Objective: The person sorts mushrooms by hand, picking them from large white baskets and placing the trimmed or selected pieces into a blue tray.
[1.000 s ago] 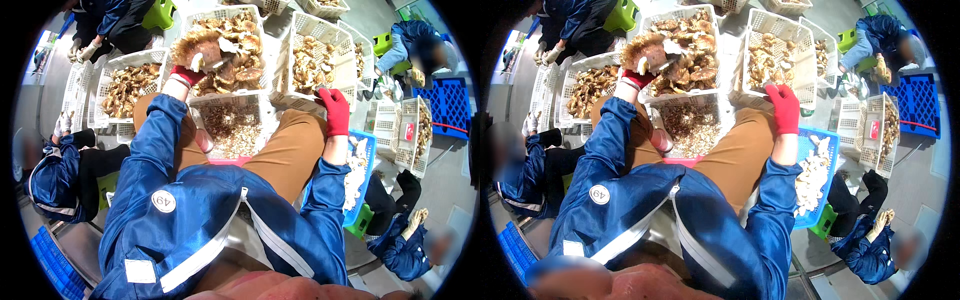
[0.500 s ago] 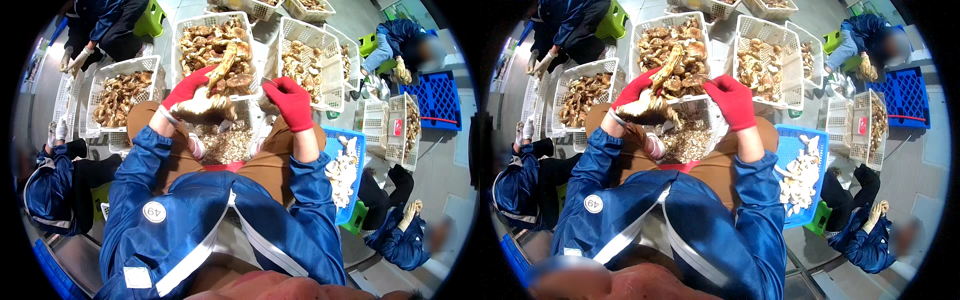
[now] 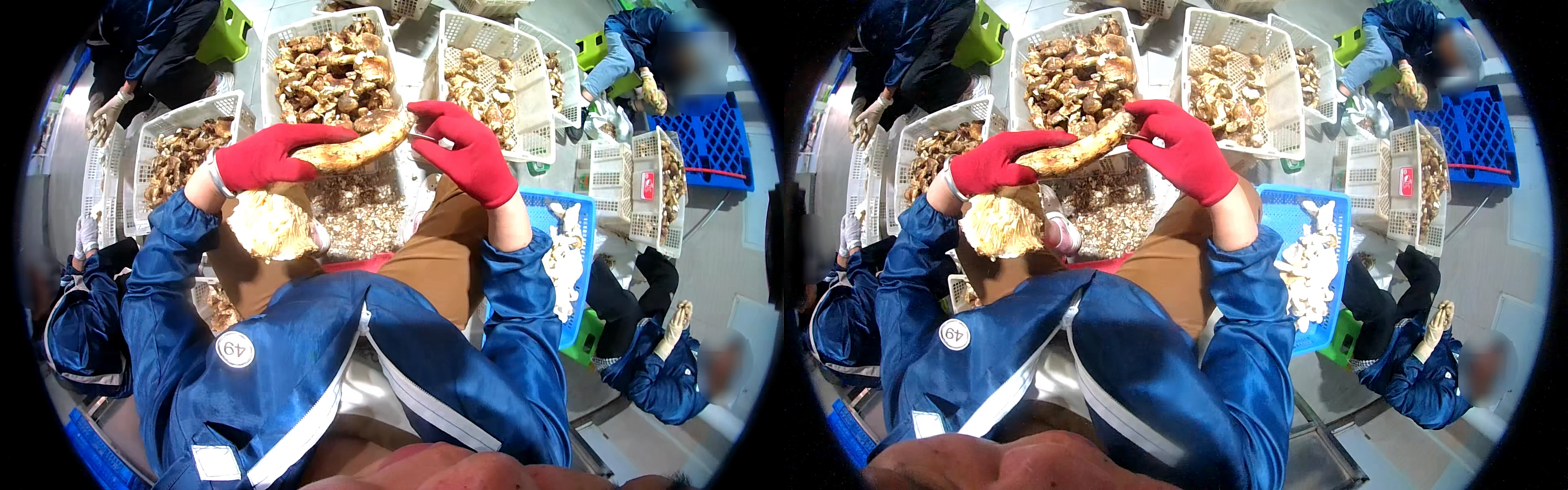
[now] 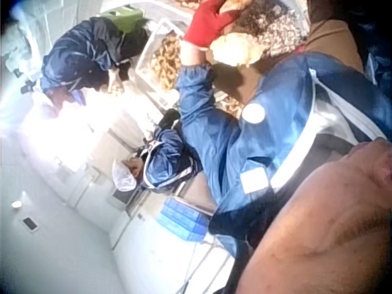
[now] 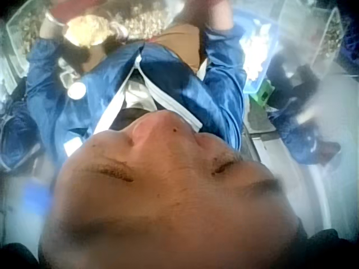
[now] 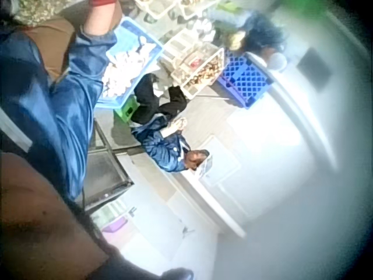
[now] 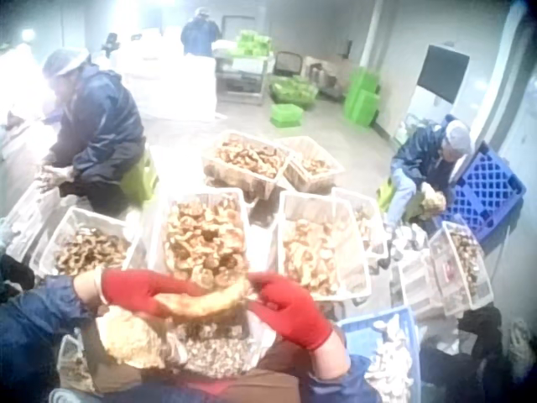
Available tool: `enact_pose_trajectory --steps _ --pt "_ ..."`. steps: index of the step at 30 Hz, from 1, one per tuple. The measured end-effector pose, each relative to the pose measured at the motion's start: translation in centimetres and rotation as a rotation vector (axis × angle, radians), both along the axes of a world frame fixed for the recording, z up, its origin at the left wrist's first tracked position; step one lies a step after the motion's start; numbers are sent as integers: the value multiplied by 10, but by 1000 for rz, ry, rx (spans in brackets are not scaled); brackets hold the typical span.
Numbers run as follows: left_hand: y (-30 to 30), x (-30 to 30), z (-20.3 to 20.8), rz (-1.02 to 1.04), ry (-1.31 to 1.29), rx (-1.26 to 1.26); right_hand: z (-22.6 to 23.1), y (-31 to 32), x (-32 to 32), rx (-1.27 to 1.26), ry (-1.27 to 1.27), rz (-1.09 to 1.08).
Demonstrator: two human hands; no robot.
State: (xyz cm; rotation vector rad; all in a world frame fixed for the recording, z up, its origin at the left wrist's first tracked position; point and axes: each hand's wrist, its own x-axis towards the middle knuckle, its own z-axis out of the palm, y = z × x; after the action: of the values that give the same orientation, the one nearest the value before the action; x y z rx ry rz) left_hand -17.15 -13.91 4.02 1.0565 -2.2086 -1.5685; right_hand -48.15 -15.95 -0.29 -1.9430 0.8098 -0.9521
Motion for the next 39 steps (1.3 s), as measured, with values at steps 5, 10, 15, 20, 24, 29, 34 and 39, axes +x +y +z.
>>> enact_pose_trajectory --steps 5,10,15,20,24,29,34,39 --pt "4 -8 -7 -60 -51 -24 -10 17 -7 59 106 -84" --pt "13 -13 -9 -108 -67 -34 -35 26 -25 456 -62 -48" --pt "18 -22 -7 -115 -195 -273 -28 41 -15 -3 101 -63" --pt "23 -25 -2 -169 -282 -283 -37 45 -20 324 80 -117" --pt "26 -25 -4 -194 -306 -314 -36 47 -23 508 18 -86" --pt "30 -34 -3 -209 -373 -445 -53 56 -10 -189 143 -106" --pt "31 -31 -8 -277 -362 -501 -47 53 -21 507 176 -144" --pt "33 -40 -6 -331 -413 -600 -55 59 -15 217 212 -68"
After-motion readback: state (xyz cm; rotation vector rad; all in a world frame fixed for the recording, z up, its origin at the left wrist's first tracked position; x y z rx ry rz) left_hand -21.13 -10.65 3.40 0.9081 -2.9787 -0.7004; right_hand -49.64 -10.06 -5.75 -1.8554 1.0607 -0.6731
